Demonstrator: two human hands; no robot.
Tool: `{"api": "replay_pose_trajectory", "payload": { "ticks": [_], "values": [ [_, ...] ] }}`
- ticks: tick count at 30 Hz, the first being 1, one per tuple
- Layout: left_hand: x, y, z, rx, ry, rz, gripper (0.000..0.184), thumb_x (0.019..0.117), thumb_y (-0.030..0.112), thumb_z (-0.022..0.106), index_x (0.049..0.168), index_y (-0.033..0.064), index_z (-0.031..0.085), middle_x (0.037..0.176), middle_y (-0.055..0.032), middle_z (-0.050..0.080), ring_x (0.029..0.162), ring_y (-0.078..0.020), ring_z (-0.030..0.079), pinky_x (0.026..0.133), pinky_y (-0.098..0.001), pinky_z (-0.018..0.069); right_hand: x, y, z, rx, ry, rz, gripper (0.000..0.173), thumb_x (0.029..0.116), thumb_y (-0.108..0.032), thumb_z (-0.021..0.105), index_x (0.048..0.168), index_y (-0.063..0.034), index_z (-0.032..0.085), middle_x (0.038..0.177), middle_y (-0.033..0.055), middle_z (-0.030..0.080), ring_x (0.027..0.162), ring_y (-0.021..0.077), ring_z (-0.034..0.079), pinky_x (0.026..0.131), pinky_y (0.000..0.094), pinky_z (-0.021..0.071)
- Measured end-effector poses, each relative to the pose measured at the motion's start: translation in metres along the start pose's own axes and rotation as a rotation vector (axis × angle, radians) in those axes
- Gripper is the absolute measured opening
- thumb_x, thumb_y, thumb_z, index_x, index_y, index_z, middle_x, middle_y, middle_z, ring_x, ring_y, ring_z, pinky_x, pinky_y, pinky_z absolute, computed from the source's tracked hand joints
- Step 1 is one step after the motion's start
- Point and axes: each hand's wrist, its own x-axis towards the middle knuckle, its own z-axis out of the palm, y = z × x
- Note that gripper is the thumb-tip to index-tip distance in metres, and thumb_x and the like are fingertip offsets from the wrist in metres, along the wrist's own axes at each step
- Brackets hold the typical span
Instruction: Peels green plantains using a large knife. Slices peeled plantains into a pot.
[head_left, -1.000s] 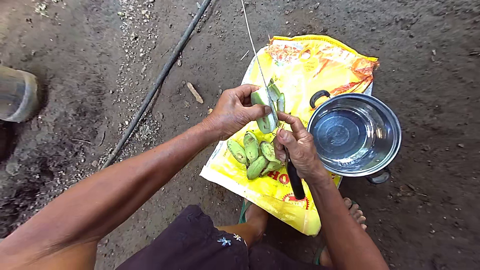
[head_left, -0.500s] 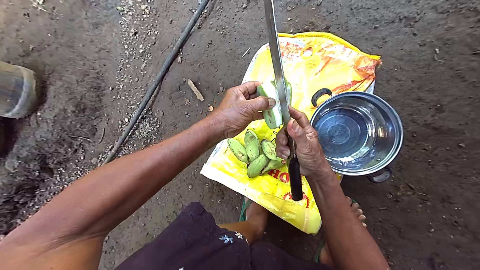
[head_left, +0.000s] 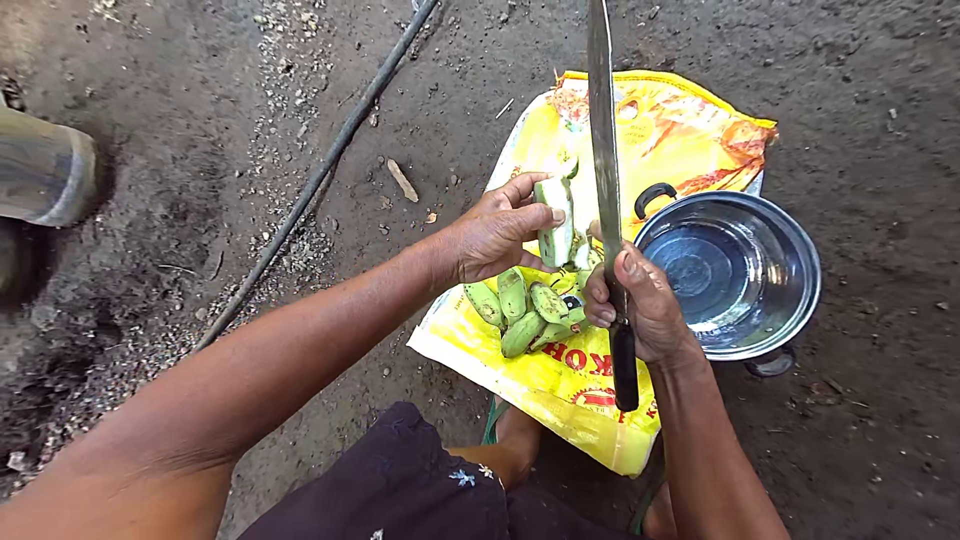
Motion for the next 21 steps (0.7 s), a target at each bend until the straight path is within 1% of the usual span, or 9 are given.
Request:
{"api": "replay_pose_trajectory", "payload": {
  "ticks": [1, 3, 5, 6, 10, 12, 15, 18, 21],
  "values": [
    [-0.001, -0.002, -0.003, 0.005, 0.008, -0.013, 0.042, 0.1027, 0.006, 0.045, 0.144, 0.0143, 0.039, 0.124, -0.0121, 0.061, 0.104, -0.0264, 0.068, 0.080, -0.0459, 0.0612, 0.000, -0.001, 0.000, -0.036, 0.018, 0.003, 0.063, 0.1001, -0.046, 0.058, 0.151, -0.0136, 0.040, 0.066, -0.0034, 0.053, 0.051, 0.0050, 0.051, 0.051, 0.0185, 0.0477],
    [-0.003, -0.006, -0.007, 0.023, 0.023, -0.033, 0.041, 0.1020, 0.007, 0.045, 0.142, 0.0141, 0.040, 0.121, -0.0111, 0.062, 0.101, -0.0242, 0.068, 0.078, -0.0429, 0.0608, -0.002, -0.003, 0.002, -0.123, 0.080, -0.009, 0.050, 0.1005, -0.039, 0.056, 0.140, -0.0087, 0.050, 0.064, -0.0040, 0.053, 0.050, 0.0045, 0.050, 0.051, 0.0186, 0.0478],
    [-0.003, -0.009, -0.009, 0.039, 0.035, -0.045, 0.041, 0.1012, 0.006, 0.047, 0.140, 0.0132, 0.041, 0.121, -0.0107, 0.062, 0.100, -0.0238, 0.068, 0.078, -0.0423, 0.0605, -0.003, -0.007, 0.005, -0.250, 0.126, -0.026, 0.040, 0.0994, -0.032, 0.056, 0.132, -0.0088, 0.052, 0.064, -0.0046, 0.053, 0.050, 0.0041, 0.050, 0.052, 0.0188, 0.0481],
    [-0.004, -0.010, -0.009, 0.047, 0.041, -0.046, 0.042, 0.1002, 0.004, 0.050, 0.140, 0.0123, 0.040, 0.120, -0.0103, 0.061, 0.099, -0.0231, 0.068, 0.078, -0.0415, 0.0607, -0.003, -0.008, 0.007, -0.309, 0.134, -0.038, 0.042, 0.0978, -0.031, 0.060, 0.133, -0.0098, 0.051, 0.065, -0.0047, 0.053, 0.051, 0.0039, 0.051, 0.052, 0.0189, 0.0484],
    [-0.007, -0.010, -0.001, 0.096, 0.024, -0.036, 0.045, 0.0947, -0.007, 0.061, 0.134, 0.0090, 0.045, 0.113, -0.0062, 0.066, 0.093, -0.0149, 0.069, 0.077, -0.0317, 0.0602, -0.001, -0.002, 0.024, -0.420, 0.143, -0.078, 0.067, 0.0930, -0.031, 0.069, 0.151, -0.0095, 0.042, 0.070, -0.0030, 0.058, 0.052, 0.0037, 0.051, 0.050, 0.0187, 0.0470],
    [-0.009, -0.011, 0.003, 0.131, 0.002, -0.009, 0.040, 0.0910, -0.011, 0.064, 0.125, 0.0061, 0.052, 0.108, -0.0050, 0.069, 0.090, -0.0117, 0.070, 0.077, -0.0282, 0.0611, 0.000, 0.003, 0.031, -0.436, 0.149, -0.091, 0.069, 0.0937, -0.030, 0.068, 0.153, -0.0087, 0.040, 0.070, -0.0021, 0.058, 0.051, 0.0044, 0.051, 0.049, 0.0194, 0.0465],
    [-0.011, -0.010, 0.005, 0.182, -0.013, 0.006, 0.031, 0.0896, -0.013, 0.065, 0.113, 0.0060, 0.055, 0.098, -0.0027, 0.070, 0.084, -0.0089, 0.070, 0.074, -0.0250, 0.0605, 0.001, 0.006, 0.036, -0.473, 0.154, -0.109, 0.073, 0.0944, -0.031, 0.067, 0.157, -0.0096, 0.035, 0.069, -0.0019, 0.058, 0.052, 0.0046, 0.051, 0.049, 0.0198, 0.0460],
    [-0.012, -0.009, 0.006, 0.203, -0.013, 0.014, 0.030, 0.0884, -0.013, 0.066, 0.110, 0.0053, 0.056, 0.096, -0.0032, 0.071, 0.081, -0.0092, 0.071, 0.072, -0.0246, 0.0607, 0.000, 0.004, 0.036, -0.483, 0.158, -0.106, 0.076, 0.0944, -0.030, 0.067, 0.159, -0.0111, 0.033, 0.067, -0.0016, 0.056, 0.051, 0.0055, 0.050, 0.049, 0.0203, 0.0462],
    [-0.011, -0.008, 0.006, 0.227, -0.018, 0.014, 0.030, 0.0882, -0.012, 0.068, 0.110, 0.0038, 0.057, 0.097, -0.0044, 0.072, 0.083, -0.0104, 0.072, 0.074, -0.0260, 0.0620, 0.000, 0.006, 0.035, -0.438, 0.154, -0.093, 0.076, 0.0944, -0.032, 0.068, 0.159, -0.0130, 0.033, 0.067, -0.0017, 0.056, 0.051, 0.0051, 0.050, 0.048, 0.0198, 0.0458]
  ]
}}
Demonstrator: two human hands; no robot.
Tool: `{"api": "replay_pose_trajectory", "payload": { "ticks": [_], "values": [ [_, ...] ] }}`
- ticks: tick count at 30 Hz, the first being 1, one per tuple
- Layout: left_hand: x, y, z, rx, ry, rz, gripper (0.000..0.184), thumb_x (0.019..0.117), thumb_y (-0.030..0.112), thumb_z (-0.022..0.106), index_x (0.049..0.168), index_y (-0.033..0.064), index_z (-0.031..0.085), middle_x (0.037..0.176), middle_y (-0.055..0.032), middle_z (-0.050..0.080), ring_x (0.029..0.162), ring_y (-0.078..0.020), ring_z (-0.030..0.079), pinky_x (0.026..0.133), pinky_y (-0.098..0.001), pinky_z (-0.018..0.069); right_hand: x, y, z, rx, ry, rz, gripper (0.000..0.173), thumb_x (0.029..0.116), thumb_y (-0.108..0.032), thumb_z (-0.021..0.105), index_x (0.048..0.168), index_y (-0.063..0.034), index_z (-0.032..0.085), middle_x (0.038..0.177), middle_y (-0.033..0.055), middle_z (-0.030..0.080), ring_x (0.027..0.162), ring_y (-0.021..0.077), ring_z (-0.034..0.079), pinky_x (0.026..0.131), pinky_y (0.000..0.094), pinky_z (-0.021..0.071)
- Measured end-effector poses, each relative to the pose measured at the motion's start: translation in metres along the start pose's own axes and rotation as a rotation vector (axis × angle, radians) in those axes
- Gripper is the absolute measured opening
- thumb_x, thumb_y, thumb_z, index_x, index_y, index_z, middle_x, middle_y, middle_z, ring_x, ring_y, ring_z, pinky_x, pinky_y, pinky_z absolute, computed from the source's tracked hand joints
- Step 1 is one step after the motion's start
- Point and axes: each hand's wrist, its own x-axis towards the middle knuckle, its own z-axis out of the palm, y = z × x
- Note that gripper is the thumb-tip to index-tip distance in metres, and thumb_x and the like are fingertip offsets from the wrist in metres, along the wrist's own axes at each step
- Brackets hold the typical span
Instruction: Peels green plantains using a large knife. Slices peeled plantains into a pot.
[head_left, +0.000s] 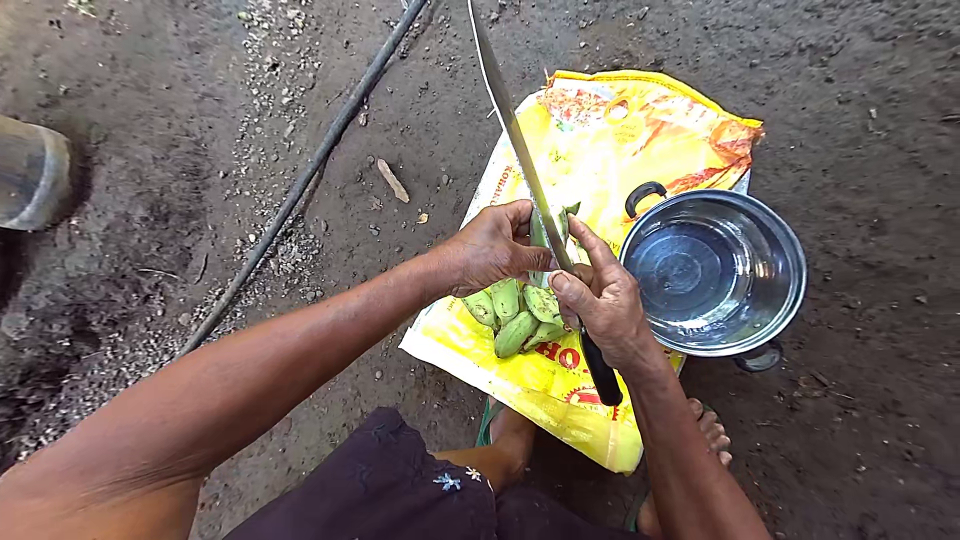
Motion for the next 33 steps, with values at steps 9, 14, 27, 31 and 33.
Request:
{"api": "replay_pose_trajectory", "payload": {
  "ticks": [9, 14, 27, 31, 33],
  "values": [
    [-0.003, -0.002, -0.002, 0.102, -0.007, 0.085, 0.033, 0.0858, -0.009, 0.072, 0.113, 0.0040, 0.058, 0.098, -0.0021, 0.073, 0.087, -0.0077, 0.072, 0.077, -0.0240, 0.0610, 0.000, 0.005, 0.000, 0.042, -0.025, 0.003, 0.076, 0.0950, -0.035, 0.067, 0.160, -0.0137, 0.033, 0.068, -0.0023, 0.054, 0.051, 0.0049, 0.049, 0.049, 0.0198, 0.0454],
    [0.000, -0.003, -0.002, 0.132, -0.014, 0.083, 0.042, 0.0843, -0.009, 0.074, 0.120, 0.0021, 0.056, 0.101, -0.0037, 0.072, 0.089, -0.0066, 0.071, 0.079, -0.0222, 0.0597, 0.002, 0.007, -0.001, 0.170, -0.086, 0.044, 0.078, 0.0974, -0.032, 0.063, 0.162, -0.0144, 0.024, 0.068, -0.0019, 0.056, 0.050, 0.0028, 0.049, 0.049, 0.0170, 0.0446],
    [0.003, -0.012, 0.000, 0.214, 0.044, 0.216, 0.047, 0.0838, -0.008, 0.075, 0.126, -0.0012, 0.056, 0.111, -0.0076, 0.071, 0.099, -0.0076, 0.070, 0.090, -0.0229, 0.0581, 0.005, 0.010, 0.015, 0.306, 0.075, -0.027, 0.057, 0.0977, -0.028, 0.065, 0.150, -0.0160, 0.044, 0.065, -0.0028, 0.053, 0.047, 0.0031, 0.047, 0.046, 0.0173, 0.0442],
    [0.005, -0.016, 0.001, 0.347, 0.051, 0.254, 0.044, 0.0859, -0.002, 0.076, 0.125, 0.0011, 0.057, 0.111, -0.0065, 0.071, 0.101, -0.0073, 0.070, 0.092, -0.0239, 0.0574, 0.005, 0.010, 0.018, 0.357, 0.119, -0.007, 0.048, 0.1003, -0.025, 0.060, 0.146, -0.0157, 0.046, 0.065, -0.0025, 0.051, 0.046, 0.0038, 0.046, 0.044, 0.0180, 0.0443],
    [0.005, -0.018, 0.000, 0.357, 0.039, 0.271, 0.044, 0.0859, -0.001, 0.076, 0.126, 0.0016, 0.057, 0.113, -0.0063, 0.071, 0.102, -0.0071, 0.070, 0.093, -0.0236, 0.0571, 0.005, 0.010, 0.016, 0.360, 0.102, -0.001, 0.046, 0.1008, -0.024, 0.060, 0.144, -0.0160, 0.047, 0.065, -0.0022, 0.051, 0.046, 0.0040, 0.046, 0.045, 0.0179, 0.0446]
  ]
}}
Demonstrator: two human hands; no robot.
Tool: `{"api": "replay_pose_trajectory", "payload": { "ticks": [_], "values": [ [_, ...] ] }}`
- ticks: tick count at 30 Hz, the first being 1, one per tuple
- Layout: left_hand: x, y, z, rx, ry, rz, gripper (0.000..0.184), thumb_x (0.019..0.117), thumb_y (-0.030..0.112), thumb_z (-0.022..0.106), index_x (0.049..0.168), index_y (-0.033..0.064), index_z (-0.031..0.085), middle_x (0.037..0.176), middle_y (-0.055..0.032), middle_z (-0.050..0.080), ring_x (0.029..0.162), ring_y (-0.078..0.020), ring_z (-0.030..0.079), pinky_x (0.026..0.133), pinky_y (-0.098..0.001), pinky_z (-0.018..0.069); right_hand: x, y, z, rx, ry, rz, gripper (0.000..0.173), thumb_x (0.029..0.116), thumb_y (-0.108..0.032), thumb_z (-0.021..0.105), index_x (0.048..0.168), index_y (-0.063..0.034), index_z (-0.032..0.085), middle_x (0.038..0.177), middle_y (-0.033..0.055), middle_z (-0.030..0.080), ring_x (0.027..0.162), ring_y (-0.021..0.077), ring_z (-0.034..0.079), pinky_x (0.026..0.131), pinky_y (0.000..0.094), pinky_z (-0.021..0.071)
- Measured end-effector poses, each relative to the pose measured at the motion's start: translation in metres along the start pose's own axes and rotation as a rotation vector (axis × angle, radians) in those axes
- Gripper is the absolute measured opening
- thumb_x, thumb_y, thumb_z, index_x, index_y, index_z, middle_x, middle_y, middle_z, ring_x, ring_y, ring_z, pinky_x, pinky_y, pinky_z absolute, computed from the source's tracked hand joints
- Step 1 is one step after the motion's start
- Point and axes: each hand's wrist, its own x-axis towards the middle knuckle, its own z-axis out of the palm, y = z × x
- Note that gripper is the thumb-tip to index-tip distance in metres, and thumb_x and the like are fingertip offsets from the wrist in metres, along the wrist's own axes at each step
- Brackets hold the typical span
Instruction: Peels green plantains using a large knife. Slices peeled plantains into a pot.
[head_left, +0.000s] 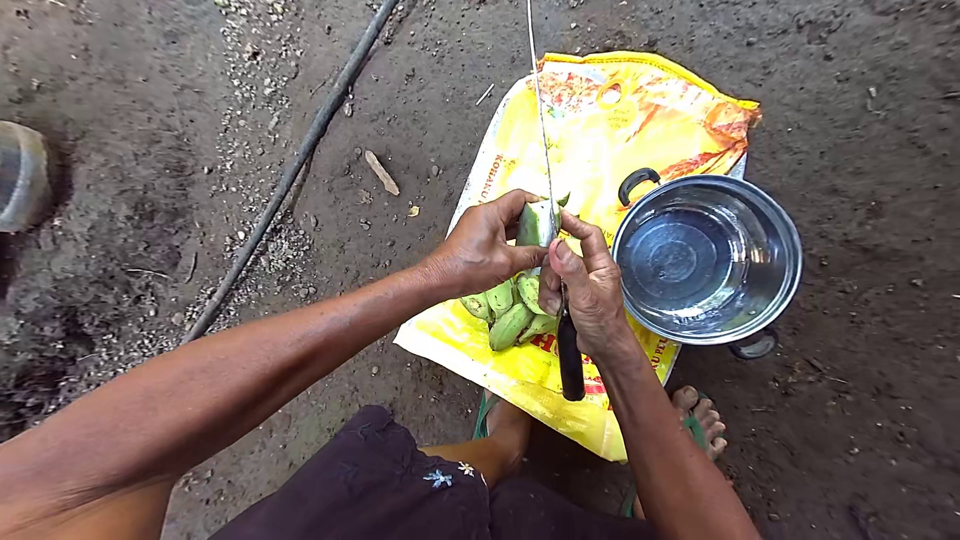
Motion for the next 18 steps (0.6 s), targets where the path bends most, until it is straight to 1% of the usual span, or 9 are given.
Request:
{"api": "replay_pose_trajectory", "payload": {
  "ticks": [2, 4, 6, 8, 10, 12, 15, 18],
  "values": [
    [0.000, 0.001, -0.002, -0.019, -0.014, 0.003, 0.046, 0.0856, -0.001, 0.077, 0.127, 0.0010, 0.057, 0.114, -0.0069, 0.070, 0.102, -0.0077, 0.070, 0.092, -0.0235, 0.0575, 0.002, -0.003, -0.006, -0.031, -0.047, -0.011, 0.045, 0.1001, -0.025, 0.062, 0.143, -0.0169, 0.050, 0.064, -0.0019, 0.052, 0.045, 0.0037, 0.046, 0.043, 0.0173, 0.0442],
    [0.000, 0.001, -0.005, -0.025, -0.040, 0.022, 0.048, 0.0853, -0.002, 0.077, 0.128, 0.0002, 0.056, 0.115, -0.0072, 0.070, 0.104, -0.0083, 0.069, 0.093, -0.0239, 0.0576, 0.005, -0.007, -0.015, -0.083, -0.117, -0.045, 0.045, 0.0996, -0.025, 0.064, 0.142, -0.0157, 0.051, 0.064, -0.0013, 0.054, 0.046, 0.0034, 0.047, 0.044, 0.0171, 0.0444],
    [0.001, 0.003, -0.010, -0.010, -0.077, 0.048, 0.047, 0.0850, -0.002, 0.076, 0.128, -0.0006, 0.056, 0.114, -0.0076, 0.070, 0.104, -0.0086, 0.069, 0.093, -0.0245, 0.0579, 0.008, -0.013, -0.023, -0.125, -0.179, -0.063, 0.044, 0.0993, -0.023, 0.064, 0.141, -0.0150, 0.052, 0.064, -0.0015, 0.055, 0.045, 0.0028, 0.047, 0.043, 0.0163, 0.0435],
    [0.002, 0.003, -0.014, -0.027, -0.123, 0.041, 0.046, 0.0848, -0.005, 0.076, 0.126, -0.0006, 0.056, 0.113, -0.0073, 0.070, 0.103, -0.0088, 0.069, 0.093, -0.0245, 0.0580, 0.010, -0.017, -0.030, -0.108, -0.235, -0.038, 0.041, 0.0997, -0.023, 0.063, 0.139, -0.0162, 0.054, 0.064, -0.0014, 0.056, 0.045, 0.0027, 0.048, 0.043, 0.0161, 0.0441],
    [0.002, 0.004, -0.015, -0.082, -0.158, -0.002, 0.045, 0.0849, -0.009, 0.073, 0.125, 0.0008, 0.055, 0.112, -0.0061, 0.069, 0.102, -0.0085, 0.069, 0.092, -0.0242, 0.0581, 0.010, -0.016, -0.035, -0.049, -0.270, -0.003, 0.037, 0.1004, -0.025, 0.061, 0.136, -0.0163, 0.056, 0.063, -0.0020, 0.052, 0.045, 0.0035, 0.047, 0.044, 0.0169, 0.0453],
    [0.000, 0.006, -0.016, -0.139, -0.175, -0.066, 0.046, 0.0857, -0.011, 0.071, 0.126, 0.0017, 0.054, 0.110, -0.0048, 0.070, 0.099, -0.0075, 0.070, 0.090, -0.0235, 0.0584, 0.011, -0.013, -0.039, 0.035, -0.299, 0.047, 0.029, 0.1025, -0.031, 0.058, 0.128, -0.0166, 0.056, 0.064, -0.0026, 0.050, 0.046, 0.0046, 0.048, 0.046, 0.0183, 0.0469],
    [-0.002, 0.007, -0.018, -0.203, -0.205, -0.149, 0.045, 0.0882, -0.012, 0.066, 0.129, 0.0029, 0.052, 0.109, -0.0050, 0.070, 0.096, -0.0086, 0.070, 0.088, -0.0242, 0.0591, 0.010, -0.010, -0.040, 0.136, -0.308, 0.128, 0.035, 0.1004, -0.038, 0.062, 0.128, -0.0179, 0.056, 0.064, -0.0023, 0.051, 0.048, 0.0057, 0.050, 0.047, 0.0194, 0.0481],
    [-0.001, 0.007, -0.019, -0.282, -0.213, -0.225, 0.045, 0.0906, -0.012, 0.063, 0.131, 0.0045, 0.051, 0.110, -0.0054, 0.070, 0.097, -0.0112, 0.071, 0.087, -0.0261, 0.0596, 0.011, -0.006, -0.040, 0.312, -0.344, 0.240, 0.041, 0.0974, -0.048, 0.065, 0.124, -0.0189, 0.053, 0.066, -0.0007, 0.055, 0.048, 0.0070, 0.052, 0.047, 0.0199, 0.0491]
  ]
}}
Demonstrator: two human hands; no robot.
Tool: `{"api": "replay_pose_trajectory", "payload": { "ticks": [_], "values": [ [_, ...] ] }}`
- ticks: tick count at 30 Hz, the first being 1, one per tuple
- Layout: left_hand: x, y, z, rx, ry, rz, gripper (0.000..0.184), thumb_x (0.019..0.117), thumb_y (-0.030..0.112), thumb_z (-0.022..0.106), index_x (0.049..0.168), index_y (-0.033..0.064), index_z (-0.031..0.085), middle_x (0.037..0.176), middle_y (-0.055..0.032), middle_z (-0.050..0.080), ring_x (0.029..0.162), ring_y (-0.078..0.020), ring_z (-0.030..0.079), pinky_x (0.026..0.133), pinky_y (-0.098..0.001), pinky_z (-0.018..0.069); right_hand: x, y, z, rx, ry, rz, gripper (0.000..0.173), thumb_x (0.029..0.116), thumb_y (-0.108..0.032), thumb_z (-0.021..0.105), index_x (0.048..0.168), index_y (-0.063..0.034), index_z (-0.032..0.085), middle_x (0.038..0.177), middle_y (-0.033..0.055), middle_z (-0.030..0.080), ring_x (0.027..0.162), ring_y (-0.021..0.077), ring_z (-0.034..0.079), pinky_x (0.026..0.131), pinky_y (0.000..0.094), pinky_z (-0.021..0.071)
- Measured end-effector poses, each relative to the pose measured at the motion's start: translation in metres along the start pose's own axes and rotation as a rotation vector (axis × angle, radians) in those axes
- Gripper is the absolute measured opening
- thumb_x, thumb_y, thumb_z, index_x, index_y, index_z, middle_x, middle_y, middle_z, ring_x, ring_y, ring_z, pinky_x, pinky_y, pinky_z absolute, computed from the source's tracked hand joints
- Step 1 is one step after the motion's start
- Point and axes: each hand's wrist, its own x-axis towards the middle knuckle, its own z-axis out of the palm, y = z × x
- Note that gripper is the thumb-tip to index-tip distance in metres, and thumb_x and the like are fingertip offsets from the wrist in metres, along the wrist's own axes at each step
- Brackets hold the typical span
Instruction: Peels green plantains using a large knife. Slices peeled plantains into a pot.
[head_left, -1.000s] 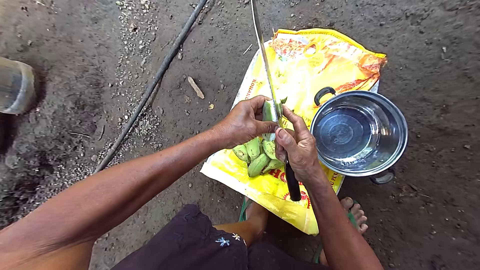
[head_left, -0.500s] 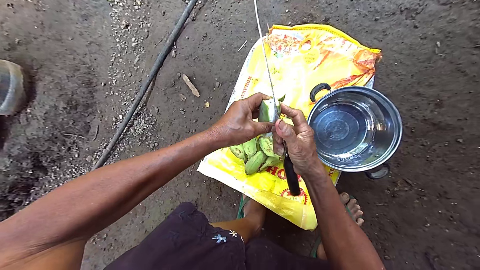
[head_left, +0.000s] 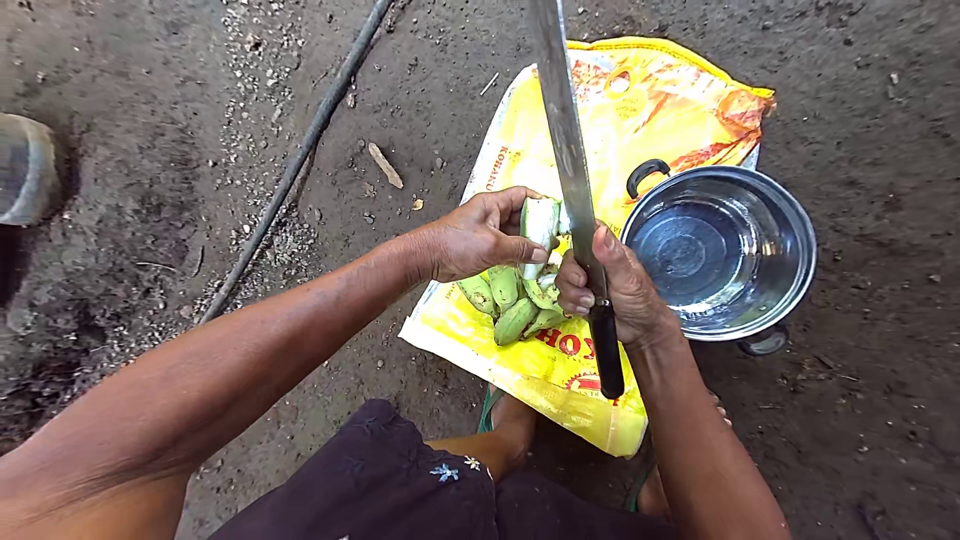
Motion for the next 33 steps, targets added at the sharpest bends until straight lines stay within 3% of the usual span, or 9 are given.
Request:
{"api": "replay_pose_trajectory", "payload": {
  "ticks": [4, 7, 9, 13, 18, 23, 28, 31, 33],
  "values": [
    [0.000, 0.001, -0.001, -0.120, 0.016, -0.081, 0.043, 0.0927, -0.011, 0.058, 0.130, 0.0064, 0.049, 0.110, -0.0056, 0.069, 0.097, -0.0146, 0.071, 0.084, -0.0303, 0.0610, -0.001, 0.004, 0.000, 0.141, 0.012, 0.047, 0.044, 0.0970, -0.051, 0.064, 0.120, -0.0155, 0.052, 0.067, 0.0001, 0.055, 0.049, 0.0076, 0.053, 0.049, 0.0196, 0.0490],
    [-0.003, 0.006, -0.003, -0.183, 0.101, -0.104, 0.036, 0.0953, -0.007, 0.059, 0.126, 0.0079, 0.050, 0.108, -0.0065, 0.067, 0.094, -0.0168, 0.071, 0.081, -0.0334, 0.0623, -0.005, -0.006, 0.005, -0.015, 0.107, -0.030, 0.057, 0.1006, -0.049, 0.057, 0.145, -0.0197, 0.038, 0.068, -0.0017, 0.053, 0.050, 0.0060, 0.051, 0.049, 0.0183, 0.0479],
    [-0.007, 0.012, -0.005, -0.199, 0.172, -0.095, 0.036, 0.0958, -0.005, 0.060, 0.127, 0.0099, 0.050, 0.110, -0.0064, 0.067, 0.095, -0.0173, 0.071, 0.079, -0.0328, 0.0624, -0.007, -0.015, 0.012, -0.172, 0.137, -0.125, 0.066, 0.1004, -0.048, 0.057, 0.153, -0.0185, 0.031, 0.066, -0.0023, 0.052, 0.049, 0.0059, 0.050, 0.049, 0.0189, 0.0468],
    [-0.017, 0.018, -0.004, -0.348, 0.330, -0.011, 0.033, 0.0972, -0.003, 0.058, 0.126, 0.0114, 0.049, 0.110, -0.0050, 0.066, 0.093, -0.0179, 0.071, 0.078, -0.0361, 0.0634, -0.012, -0.026, 0.024, -0.426, 0.078, -0.215, 0.063, 0.0954, -0.044, 0.066, 0.146, -0.0172, 0.041, 0.067, -0.0085, 0.055, 0.054, 0.0008, 0.051, 0.055, 0.0188, 0.0476],
    [-0.008, 0.020, 0.013, -0.530, 0.498, 0.148, 0.021, 0.1014, 0.002, 0.051, 0.117, 0.0151, 0.052, 0.095, -0.0003, 0.070, 0.080, -0.0110, 0.071, 0.071, -0.0291, 0.0626, -0.010, -0.012, 0.037, -0.723, 0.120, -0.227, 0.082, 0.0905, -0.043, 0.070, 0.151, 0.0015, 0.039, 0.077, -0.0066, 0.061, 0.062, -0.0022, 0.053, 0.057, 0.0171, 0.0479],
    [0.004, 0.012, 0.020, -0.541, 0.493, 0.101, 0.019, 0.1013, 0.001, 0.048, 0.113, 0.0133, 0.055, 0.088, -0.0012, 0.071, 0.074, -0.0095, 0.070, 0.069, -0.0260, 0.0619, -0.006, -0.008, 0.030, -0.691, 0.180, -0.229, 0.075, 0.0880, -0.044, 0.073, 0.138, 0.0035, 0.046, 0.077, -0.0069, 0.063, 0.065, -0.0020, 0.059, 0.061, 0.0167, 0.0521],
    [0.001, 0.028, 0.004, -0.435, 0.413, -0.041, 0.021, 0.1005, -0.003, 0.047, 0.106, 0.0144, 0.058, 0.087, 0.0005, 0.072, 0.072, -0.0095, 0.072, 0.065, -0.0265, 0.0629, -0.004, -0.011, 0.022, -0.655, 0.139, -0.231, 0.085, 0.0895, -0.046, 0.072, 0.149, 0.0042, 0.039, 0.078, -0.0070, 0.062, 0.066, -0.0039, 0.057, 0.061, 0.0146, 0.0507],
    [0.003, 0.040, -0.002, -0.375, 0.386, -0.073, 0.021, 0.0975, -0.001, 0.052, 0.113, 0.0120, 0.056, 0.091, -0.0018, 0.071, 0.079, -0.0110, 0.072, 0.071, -0.0281, 0.0636, 0.000, -0.009, 0.025, -0.621, 0.106, -0.256, 0.086, 0.0900, -0.046, 0.072, 0.149, 0.0071, 0.038, 0.080, -0.0058, 0.064, 0.068, -0.0032, 0.059, 0.063, 0.0150, 0.0522],
    [0.004, 0.038, 0.002, -0.419, 0.408, -0.008, 0.022, 0.0970, -0.001, 0.053, 0.115, 0.0121, 0.054, 0.091, -0.0020, 0.071, 0.079, -0.0117, 0.072, 0.073, -0.0293, 0.0636, 0.001, -0.012, 0.026, -0.594, 0.096, -0.256, 0.086, 0.0902, -0.045, 0.072, 0.150, 0.0058, 0.037, 0.080, -0.0060, 0.064, 0.067, -0.0030, 0.058, 0.061, 0.0147, 0.0511]
  ]
}}
